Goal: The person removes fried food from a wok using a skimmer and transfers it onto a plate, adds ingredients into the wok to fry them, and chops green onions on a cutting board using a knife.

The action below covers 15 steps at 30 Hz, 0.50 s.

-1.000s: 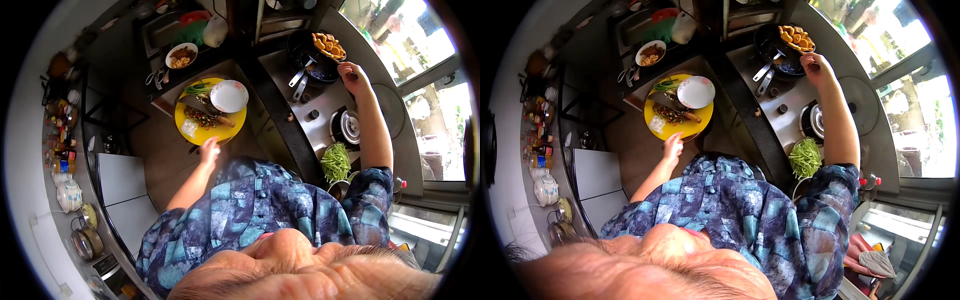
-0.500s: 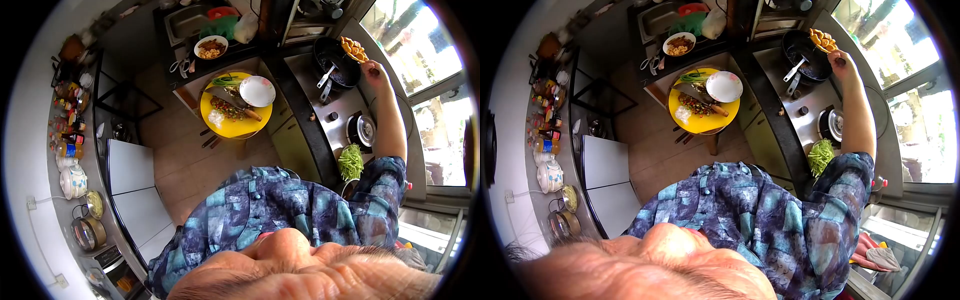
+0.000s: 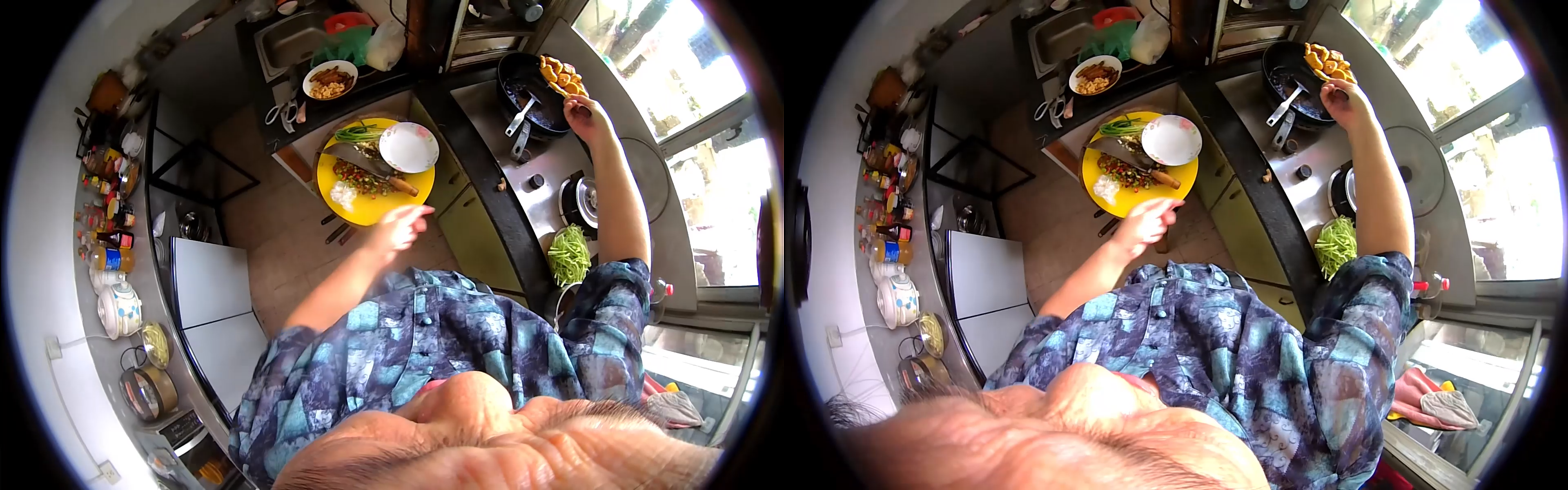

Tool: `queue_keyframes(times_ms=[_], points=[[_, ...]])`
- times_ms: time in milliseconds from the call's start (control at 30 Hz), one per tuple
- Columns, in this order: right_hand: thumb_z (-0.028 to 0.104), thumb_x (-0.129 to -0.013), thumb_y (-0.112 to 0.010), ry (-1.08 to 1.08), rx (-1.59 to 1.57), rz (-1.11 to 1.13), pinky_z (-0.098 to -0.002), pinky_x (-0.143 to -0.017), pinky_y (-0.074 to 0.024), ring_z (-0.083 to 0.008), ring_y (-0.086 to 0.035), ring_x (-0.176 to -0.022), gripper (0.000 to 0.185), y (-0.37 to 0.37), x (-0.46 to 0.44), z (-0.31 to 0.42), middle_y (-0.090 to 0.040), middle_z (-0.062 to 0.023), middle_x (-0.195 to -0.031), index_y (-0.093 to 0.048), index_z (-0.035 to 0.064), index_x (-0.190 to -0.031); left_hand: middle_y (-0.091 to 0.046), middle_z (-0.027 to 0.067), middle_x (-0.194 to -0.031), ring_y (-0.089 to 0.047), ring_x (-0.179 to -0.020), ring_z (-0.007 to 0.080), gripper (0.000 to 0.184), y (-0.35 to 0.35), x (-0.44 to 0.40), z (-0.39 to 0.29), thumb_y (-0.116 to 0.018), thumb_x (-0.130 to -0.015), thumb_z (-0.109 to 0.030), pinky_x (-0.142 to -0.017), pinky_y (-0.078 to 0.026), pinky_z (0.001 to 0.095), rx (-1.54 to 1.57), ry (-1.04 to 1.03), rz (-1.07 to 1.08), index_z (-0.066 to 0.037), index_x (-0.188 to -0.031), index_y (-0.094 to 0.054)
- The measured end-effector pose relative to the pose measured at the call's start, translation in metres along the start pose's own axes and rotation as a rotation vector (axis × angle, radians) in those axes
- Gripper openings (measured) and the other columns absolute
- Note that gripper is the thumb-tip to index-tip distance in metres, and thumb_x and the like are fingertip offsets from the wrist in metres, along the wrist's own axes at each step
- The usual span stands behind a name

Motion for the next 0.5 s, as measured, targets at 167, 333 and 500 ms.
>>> queue_keyframes(times_ms=[167, 333, 500], points=[[0.001, -0.088, -0.053, -0.079, 0.054, 0.058, -0.029, -0.066, -0.0512, -0.0168, -0.054, -0.069, 0.009, 0.007, 0.001, -0.018, -0.056, -0.0114, -0.081, -0.056, -0.0071, -0.089, -0.052, -0.002, -0.068, -0.032, -0.041, 0.0001, 0.035, -0.172, -0.029, -0.037, -0.049, -0.097, -0.036, -0.036, -0.021, 0.0172, -0.248, 0.08, 0.346, -0.004, -0.104, -0.062], [-0.002, -0.085, -0.057, -0.1, 0.028, 0.05, -0.0354, -0.069, -0.0533, -0.0226, -0.059, -0.079, 0.004, -0.001, 0.006, -0.043, -0.055, -0.0125, -0.081, -0.054, -0.0035, -0.087, -0.053, 0.0017, -0.076, -0.035, -0.045, 0.0039, 0.05, -0.205, -0.11, -0.052, -0.048, -0.092, -0.055, -0.035, -0.023, 0.0165, -0.053, 0.124, 0.202, -0.008, -0.105, -0.056], [0.016, -0.085, -0.061, -0.075, 0.3, -0.027, -0.028, -0.055, -0.046, -0.0194, -0.058, -0.066, 0.012, -0.01, 0.012, -0.086, -0.06, -0.011, -0.078, -0.058, 0.0043, -0.082, -0.053, 0.0042, -0.07, -0.032, -0.038, 0.0052, 0.065, -0.213, -0.158, -0.08, -0.047, -0.078, -0.076, -0.03, -0.021, 0.0167, 0.009, 0.204, 0.152, -0.012, -0.091, -0.051]])
Point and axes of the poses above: each hand's wrist, its own x-axis away from the middle knuckle, its own y-axis out of the back of the hand, z = x × y, the point moved 7 cm from there along -x, towards the middle knuckle
